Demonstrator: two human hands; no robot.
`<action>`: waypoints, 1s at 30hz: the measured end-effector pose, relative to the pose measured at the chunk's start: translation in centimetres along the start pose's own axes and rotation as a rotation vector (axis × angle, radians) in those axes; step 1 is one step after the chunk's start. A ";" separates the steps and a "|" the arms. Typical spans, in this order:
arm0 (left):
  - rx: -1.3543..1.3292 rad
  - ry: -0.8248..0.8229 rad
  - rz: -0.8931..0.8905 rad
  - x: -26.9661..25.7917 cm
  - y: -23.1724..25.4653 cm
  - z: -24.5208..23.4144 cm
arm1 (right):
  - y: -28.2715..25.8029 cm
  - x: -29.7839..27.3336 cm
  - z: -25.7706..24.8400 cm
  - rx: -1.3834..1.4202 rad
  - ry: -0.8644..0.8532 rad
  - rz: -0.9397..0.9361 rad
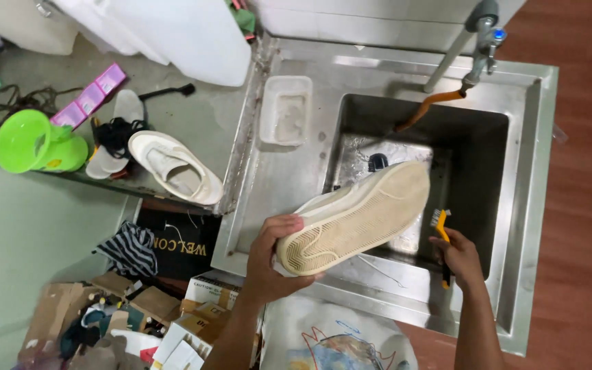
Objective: The person rinses a white sneaker under a running tap, then uses a yellow brush to scrub the sole and sides of the shoe. They repeatedly rinse and scrub the shoe over the course of the clip.
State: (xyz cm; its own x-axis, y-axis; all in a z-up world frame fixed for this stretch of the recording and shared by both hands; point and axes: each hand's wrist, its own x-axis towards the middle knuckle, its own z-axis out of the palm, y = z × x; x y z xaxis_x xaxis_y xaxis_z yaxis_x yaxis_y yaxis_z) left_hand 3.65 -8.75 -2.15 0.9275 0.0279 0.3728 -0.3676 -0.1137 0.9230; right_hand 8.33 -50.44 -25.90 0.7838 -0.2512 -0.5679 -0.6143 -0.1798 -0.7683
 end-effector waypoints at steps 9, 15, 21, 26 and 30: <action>-0.138 0.095 0.161 -2.2 3.4 0.1 | -2.8 -4.4 -0.8 -0.226 -0.014 -0.124; -0.172 0.095 0.197 -2.7 4.4 0.3 | 2.1 -2.5 -2.3 -0.296 -0.033 -0.167; -0.155 0.082 0.199 -3.1 5.0 0.4 | -0.5 -5.4 -1.4 -0.365 -0.022 -0.187; -0.149 0.062 0.193 -3.3 4.8 0.2 | -4.4 -9.2 0.2 -0.399 -0.007 -0.183; -0.121 0.068 0.160 -3.5 4.9 0.0 | -6.0 -10.4 0.9 -0.424 -0.007 -0.180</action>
State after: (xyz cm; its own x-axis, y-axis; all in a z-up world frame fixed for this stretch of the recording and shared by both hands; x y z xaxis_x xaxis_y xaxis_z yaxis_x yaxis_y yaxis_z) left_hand -1.38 -9.36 1.09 0.8515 0.0869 0.5172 -0.5190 -0.0021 0.8548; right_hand 3.96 -45.86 -15.71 0.8812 -0.1744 -0.4394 -0.4501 -0.5937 -0.6670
